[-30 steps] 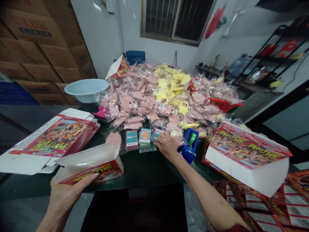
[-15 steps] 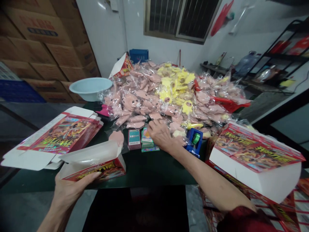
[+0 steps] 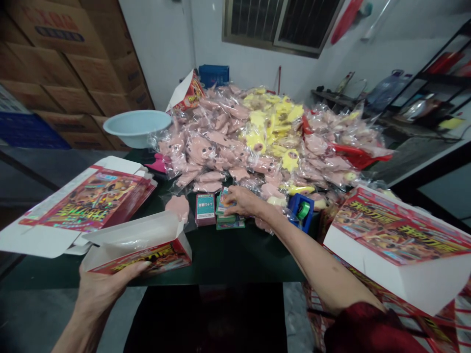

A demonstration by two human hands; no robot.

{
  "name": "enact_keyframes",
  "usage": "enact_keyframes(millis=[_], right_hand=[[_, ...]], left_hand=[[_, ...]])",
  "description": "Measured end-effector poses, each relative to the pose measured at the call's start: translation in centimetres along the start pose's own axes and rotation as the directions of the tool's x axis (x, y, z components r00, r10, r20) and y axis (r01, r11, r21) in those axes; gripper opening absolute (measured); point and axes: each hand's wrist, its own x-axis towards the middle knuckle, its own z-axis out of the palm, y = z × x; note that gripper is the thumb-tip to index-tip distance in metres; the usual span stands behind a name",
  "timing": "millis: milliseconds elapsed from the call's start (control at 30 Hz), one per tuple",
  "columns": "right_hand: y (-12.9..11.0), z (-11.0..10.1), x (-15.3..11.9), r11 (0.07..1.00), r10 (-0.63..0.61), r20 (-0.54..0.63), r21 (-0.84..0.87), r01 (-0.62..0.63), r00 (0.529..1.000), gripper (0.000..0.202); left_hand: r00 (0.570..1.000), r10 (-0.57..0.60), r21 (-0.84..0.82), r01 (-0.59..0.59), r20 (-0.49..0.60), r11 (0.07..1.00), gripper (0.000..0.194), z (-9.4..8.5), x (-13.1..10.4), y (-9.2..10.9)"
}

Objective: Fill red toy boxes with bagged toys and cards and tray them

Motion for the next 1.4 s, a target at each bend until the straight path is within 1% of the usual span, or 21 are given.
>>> enact_keyframes(millis=[100,167,300,433,567,667,733,767,833,867,900,933,967,1000,1033,1100,1133,1167,1300,1367,1400], right_hand=[[-0.2,-0.3,-0.2,0.999,-0.048,0.004,-0.001,0.048,0.999,0.013],[-0.7,-0.1,-0.5,0.998,-0.066,-0.023,-0.021,0.065,0.998,0.018],[-2.4,1.5,-1.3,0.995,-0.010,-0.185,-0.098,-0.008,0.983,0.029],[-3.6,3.9,-1.8,0.987,0.059,-0.384,-0.117,-0.111,0.922,0.030],[-3.7,5.2,-1.8,0.988,0.064,-0.497,-0.089,-0.124,0.865,0.028],[-3.1,4.3,-2.3,0.994,0.024,-0.532,-0.074,-0.075,0.847,0.026],[-2.8,2.4,-3.0,0.995,0.009,-0.573,-0.076,-0.064,0.820,0.021],[-3.0,1.1,-3.5,0.995,0.018,-0.615,-0.070,-0.077,0.788,0.018],[-4.1,-2.1,-4.8,0.994,0.082,-0.729,0.015,-0.104,0.680,0.011],[-5.1,-3.8,-5.5,0.989,0.148,-0.792,0.114,-0.095,0.592,0.015],[-6.5,-5.3,-6.2,0.970,0.229,-0.824,0.237,-0.051,0.518,0.030],[-8.0,-6.7,-6.9,0.943,0.284,-0.838,0.331,0.021,0.466,0.043],[-9.6,-7.8,-7.4,0.926,0.301,-0.851,0.368,0.081,0.431,0.045],[-11.1,-8.6,-7.8,0.919,0.283,-0.854,0.372,0.132,0.436,0.039],[-12.4,-9.0,-8.0,0.918,0.239,-0.842,0.359,0.170,0.485,0.030],[-14.2,-8.8,-7.8,0.940,0.102,-0.787,0.277,0.201,0.609,0.016],[-14.5,-8.3,-7.5,0.953,0.038,-0.747,0.228,0.202,0.664,0.015],[-14.6,-7.7,-7.0,0.966,-0.010,-0.716,0.173,0.192,0.698,0.016],[-14.2,-4.6,-5.1,0.989,-0.145,-0.690,-0.071,0.132,0.709,0.021],[-14.9,-3.1,-4.6,0.986,-0.152,-0.666,-0.153,0.065,0.730,0.020],[-15.5,-2.3,-4.4,0.984,-0.129,-0.659,-0.178,0.014,0.741,0.025]], left_hand=[[0.998,-0.045,-0.031,0.044,-0.041,0.999,0.029,0.3,-0.4,0.3],[0.997,-0.056,-0.042,0.054,-0.044,0.998,0.029,0.3,-0.5,0.3],[1.000,0.001,-0.026,-0.001,-0.007,1.000,0.028,0.0,-0.1,-0.2],[0.993,0.102,0.029,-0.104,0.066,0.994,0.026,-0.4,0.4,-0.5],[0.990,0.115,0.001,-0.116,0.087,0.993,0.025,-0.3,0.5,-0.5],[0.992,0.106,-0.033,-0.103,0.076,0.994,0.027,-0.2,0.3,-0.4],[0.992,0.090,-0.061,-0.085,0.084,0.995,0.028,-0.1,0.3,-0.2],[0.991,0.091,-0.078,-0.083,0.099,0.993,0.027,0.0,0.2,0.0],[0.981,0.120,-0.112,-0.103,0.153,0.988,0.023,0.4,0.1,0.5],[0.972,0.140,-0.123,-0.118,0.188,0.985,0.021,0.8,0.1,0.8],[0.961,0.159,-0.133,-0.132,0.226,0.982,0.019,1.2,0.1,1.0],[0.949,0.173,-0.145,-0.138,0.265,0.980,0.018,1.7,0.1,1.3],[0.938,0.178,-0.160,-0.135,0.298,0.978,0.016,2.1,0.1,1.4],[0.926,0.177,-0.180,-0.122,0.333,0.976,0.016,2.6,0.1,1.5],[0.915,0.172,-0.206,-0.102,0.365,0.973,0.017,3.1,0.0,1.6],[0.891,0.153,-0.257,-0.042,0.428,0.965,0.020,3.7,-0.1,1.5],[0.881,0.142,-0.275,-0.014,0.452,0.961,0.023,3.9,-0.2,1.4],[0.873,0.135,-0.287,0.006,0.469,0.958,0.026,4.0,-0.3,1.3],[0.866,0.152,-0.310,0.004,0.476,0.951,0.034,3.9,-0.6,1.0],[0.871,0.165,-0.310,-0.015,0.463,0.951,0.032,3.8,-0.6,0.9],[0.874,0.175,-0.306,-0.031,0.453,0.951,0.031,3.8,-0.5,0.9]])
